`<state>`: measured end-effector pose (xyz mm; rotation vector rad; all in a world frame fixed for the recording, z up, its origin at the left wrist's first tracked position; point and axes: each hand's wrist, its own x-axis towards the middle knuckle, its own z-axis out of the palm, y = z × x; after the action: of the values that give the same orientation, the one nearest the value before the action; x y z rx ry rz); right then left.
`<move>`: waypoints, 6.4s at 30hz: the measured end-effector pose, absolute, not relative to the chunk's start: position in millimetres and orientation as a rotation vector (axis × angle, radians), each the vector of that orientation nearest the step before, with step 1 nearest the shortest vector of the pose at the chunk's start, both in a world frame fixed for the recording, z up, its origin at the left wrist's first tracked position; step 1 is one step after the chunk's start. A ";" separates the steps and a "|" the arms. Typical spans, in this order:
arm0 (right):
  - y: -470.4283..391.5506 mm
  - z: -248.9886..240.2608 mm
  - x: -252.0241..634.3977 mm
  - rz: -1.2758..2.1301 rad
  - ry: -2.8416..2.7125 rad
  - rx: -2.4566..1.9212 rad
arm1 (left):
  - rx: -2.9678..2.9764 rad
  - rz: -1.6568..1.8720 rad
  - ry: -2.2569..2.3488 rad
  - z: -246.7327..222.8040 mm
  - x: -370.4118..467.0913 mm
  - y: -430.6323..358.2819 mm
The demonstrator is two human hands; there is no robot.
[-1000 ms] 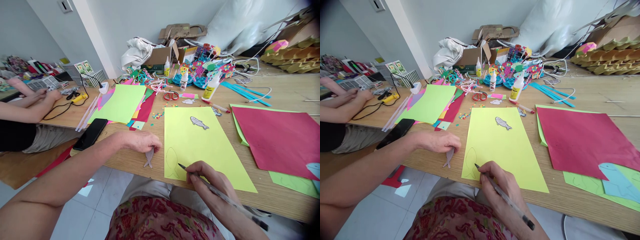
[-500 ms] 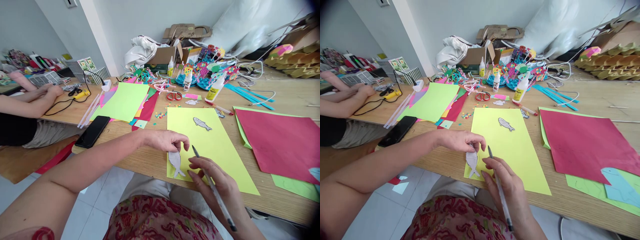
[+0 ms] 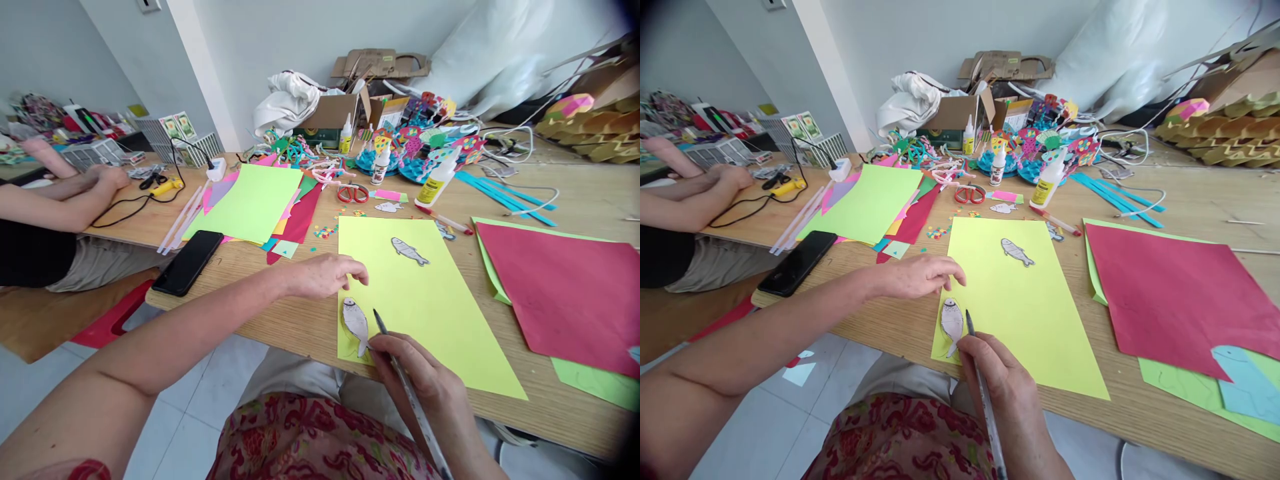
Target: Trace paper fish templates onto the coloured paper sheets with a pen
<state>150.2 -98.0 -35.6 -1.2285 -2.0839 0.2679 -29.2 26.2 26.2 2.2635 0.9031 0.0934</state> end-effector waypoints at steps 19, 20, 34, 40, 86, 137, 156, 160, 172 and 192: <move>-111.4 -44.3 142.5 0.282 -2.014 -1.323 | 2.503 0.288 0.648 3.4 -62.5 5.4; -111.3 -44.5 142.5 0.279 -2.017 -1.319 | 2.520 0.285 0.615 3.2 -62.8 5.1; -112.0 -42.3 142.6 0.266 -2.141 -1.280 | 2.835 0.286 0.445 -8.9 -67.3 -6.4; -110.0 -42.7 142.6 0.260 -2.179 -1.279 | 2.860 0.229 0.488 -5.4 -65.1 -8.4; -103.3 -36.9 146.0 0.285 -2.211 -1.184 | 2.880 0.373 0.511 -8.9 -61.1 -11.1; -98.6 -28.9 147.1 0.360 -2.187 -1.154 | 2.840 0.405 0.675 -13.4 -47.6 -20.0; -102.3 -23.9 148.6 0.460 -2.123 -1.268 | 2.763 0.352 0.802 -11.4 -43.2 -24.7; -102.3 -25.3 148.5 0.444 -2.125 -1.256 | 2.765 0.353 0.812 -12.1 -42.8 -25.0; -102.9 -25.9 148.1 0.443 -2.127 -1.244 | 2.790 0.317 0.847 -13.4 -39.8 -25.9; -99.7 -26.9 146.3 0.433 -2.116 -1.216 | 2.780 0.305 0.857 -12.7 -39.3 -25.9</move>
<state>146.3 -99.7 -26.9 -1.2164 -2.1164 0.4328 -39.3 -25.9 -12.7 2.7803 0.8571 0.3048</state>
